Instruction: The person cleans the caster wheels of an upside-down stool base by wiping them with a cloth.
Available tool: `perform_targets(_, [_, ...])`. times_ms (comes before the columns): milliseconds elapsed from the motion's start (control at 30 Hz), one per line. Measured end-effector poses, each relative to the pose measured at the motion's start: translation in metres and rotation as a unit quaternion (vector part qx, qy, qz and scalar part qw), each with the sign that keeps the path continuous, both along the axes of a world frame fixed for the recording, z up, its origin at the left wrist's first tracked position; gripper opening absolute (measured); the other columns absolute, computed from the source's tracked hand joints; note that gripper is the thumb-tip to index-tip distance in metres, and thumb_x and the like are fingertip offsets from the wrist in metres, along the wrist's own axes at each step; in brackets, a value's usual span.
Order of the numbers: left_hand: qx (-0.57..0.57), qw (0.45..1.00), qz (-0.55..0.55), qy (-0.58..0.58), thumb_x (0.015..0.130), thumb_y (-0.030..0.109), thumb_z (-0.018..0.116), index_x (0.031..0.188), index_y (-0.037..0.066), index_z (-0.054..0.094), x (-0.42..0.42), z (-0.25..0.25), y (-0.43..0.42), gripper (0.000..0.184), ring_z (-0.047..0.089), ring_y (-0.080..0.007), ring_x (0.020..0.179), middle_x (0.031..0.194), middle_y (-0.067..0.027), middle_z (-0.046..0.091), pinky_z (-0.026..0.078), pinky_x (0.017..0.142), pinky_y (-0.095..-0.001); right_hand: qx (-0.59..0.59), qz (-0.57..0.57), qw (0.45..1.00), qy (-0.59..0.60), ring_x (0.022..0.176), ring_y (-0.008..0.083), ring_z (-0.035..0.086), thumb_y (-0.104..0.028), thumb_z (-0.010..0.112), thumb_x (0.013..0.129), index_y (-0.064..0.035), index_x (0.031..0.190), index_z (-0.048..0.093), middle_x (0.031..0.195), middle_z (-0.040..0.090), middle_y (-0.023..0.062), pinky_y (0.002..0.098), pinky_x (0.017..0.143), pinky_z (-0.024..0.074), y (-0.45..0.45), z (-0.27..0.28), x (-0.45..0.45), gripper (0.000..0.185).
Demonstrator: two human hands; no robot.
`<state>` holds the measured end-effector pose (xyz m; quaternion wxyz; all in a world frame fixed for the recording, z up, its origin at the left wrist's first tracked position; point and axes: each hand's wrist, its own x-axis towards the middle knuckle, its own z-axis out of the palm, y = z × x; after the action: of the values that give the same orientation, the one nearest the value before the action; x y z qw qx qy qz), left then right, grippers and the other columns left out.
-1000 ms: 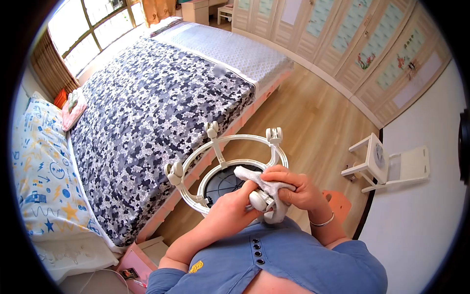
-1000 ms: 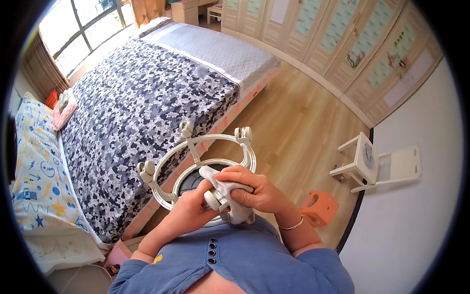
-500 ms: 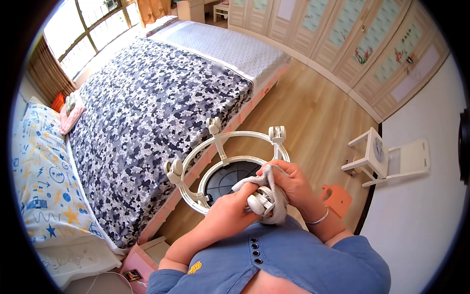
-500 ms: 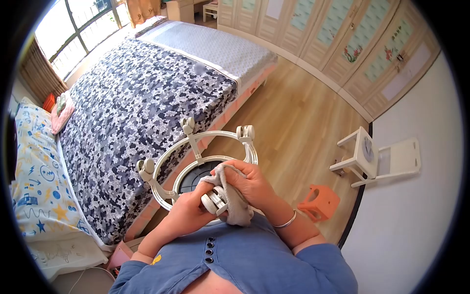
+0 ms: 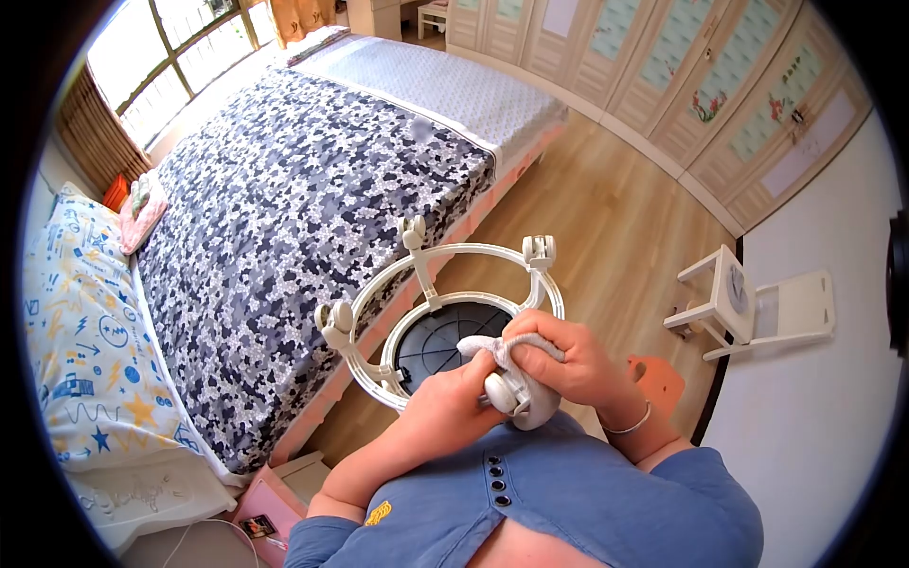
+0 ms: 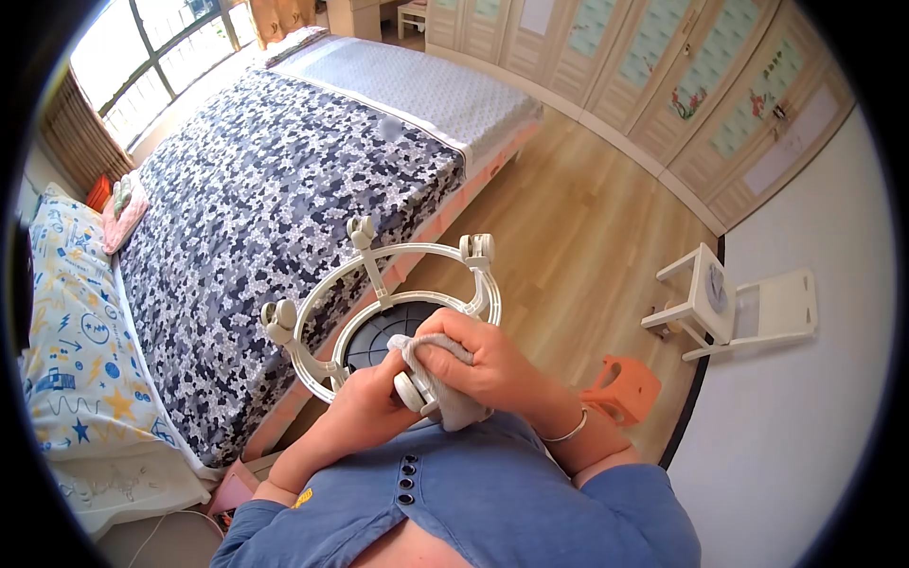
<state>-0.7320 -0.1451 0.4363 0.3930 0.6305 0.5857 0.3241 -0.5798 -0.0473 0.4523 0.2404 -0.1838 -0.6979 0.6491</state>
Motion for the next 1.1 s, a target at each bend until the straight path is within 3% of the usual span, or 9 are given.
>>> perform_targets(67, [-0.013, 1.0, 0.001, 0.006, 0.071, 0.018, 0.065, 0.103, 0.007, 0.043, 0.001, 0.003, 0.0, 0.04, 0.059, -0.0381, 0.071, 0.076, -0.0192, 0.06, 0.047, 0.06, -0.0449, -0.024, -0.046, 0.997, -0.052, 0.078, 0.0077, 0.052, -0.016, 0.052, 0.088, -0.001, 0.093, 0.057, 0.085, 0.057, 0.0028, 0.0224, 0.068, 0.0434, -0.003, 0.0, -0.004, 0.016])
perform_targets(133, [-0.024, 1.0, 0.002, 0.012, 0.072, 0.019, 0.065, 0.104, 0.007, 0.043, 0.001, 0.004, 0.0, 0.041, 0.059, -0.0382, 0.071, 0.078, -0.0194, 0.061, 0.047, 0.06, -0.0448, -0.158, -0.071, 0.985, -0.013, 0.073, 0.0061, 0.053, -0.017, 0.049, 0.09, -0.0006, 0.096, 0.057, 0.082, 0.058, 0.0017, 0.0198, 0.066, 0.0445, 0.001, -0.011, -0.008, 0.019])
perform_targets(300, [0.006, 1.0, 0.004, 0.003, 0.072, 0.019, 0.065, 0.113, 0.009, 0.04, -0.004, 0.002, 0.0, 0.048, 0.059, -0.0385, 0.073, 0.085, -0.0208, 0.06, 0.047, 0.061, -0.0445, -0.29, -0.043, 0.95, 0.104, 0.079, 0.0065, 0.056, -0.023, 0.048, 0.091, 0.0002, 0.101, 0.057, 0.087, 0.061, 0.0031, 0.0201, 0.069, 0.0474, 0.008, -0.023, 0.0, 0.027])
perform_targets(433, [0.001, 1.0, 0.009, 0.01, 0.073, 0.019, 0.065, 0.115, 0.01, 0.039, -0.007, -0.001, 0.0, 0.05, 0.059, -0.039, 0.073, 0.085, -0.0209, 0.06, 0.047, 0.061, -0.0447, -0.279, -0.041, 0.951, 0.13, 0.082, 0.0074, 0.056, -0.022, 0.048, 0.091, 0.0005, 0.103, 0.057, 0.09, 0.061, 0.0042, 0.0212, 0.071, 0.0469, 0.005, -0.027, 0.008, 0.027])
perform_targets(633, [0.054, 0.997, 0.046, -0.011, 0.072, 0.016, 0.065, 0.118, 0.01, 0.038, -0.008, -0.007, -0.001, 0.053, 0.059, -0.0386, 0.074, 0.087, -0.0202, 0.06, 0.047, 0.06, -0.0438, -0.157, -0.037, 0.984, 0.079, 0.087, 0.0082, 0.054, -0.014, 0.054, 0.087, 0.0, 0.106, 0.058, 0.095, 0.06, 0.004, 0.0216, 0.077, 0.0442, 0.005, -0.025, 0.011, 0.024])
perform_targets(1100, [0.052, 0.998, 0.041, -0.017, 0.072, 0.017, 0.066, 0.112, 0.009, 0.042, -0.01, -0.004, 0.0, 0.047, 0.06, -0.0366, 0.076, 0.087, -0.0188, 0.06, 0.048, 0.06, -0.0418, -0.104, 0.007, 0.994, 0.045, 0.088, 0.0083, 0.054, -0.015, 0.054, 0.087, -0.0009, 0.107, 0.058, 0.095, 0.06, 0.0032, 0.0219, 0.077, 0.044, 0.012, -0.012, 0.006, 0.025])
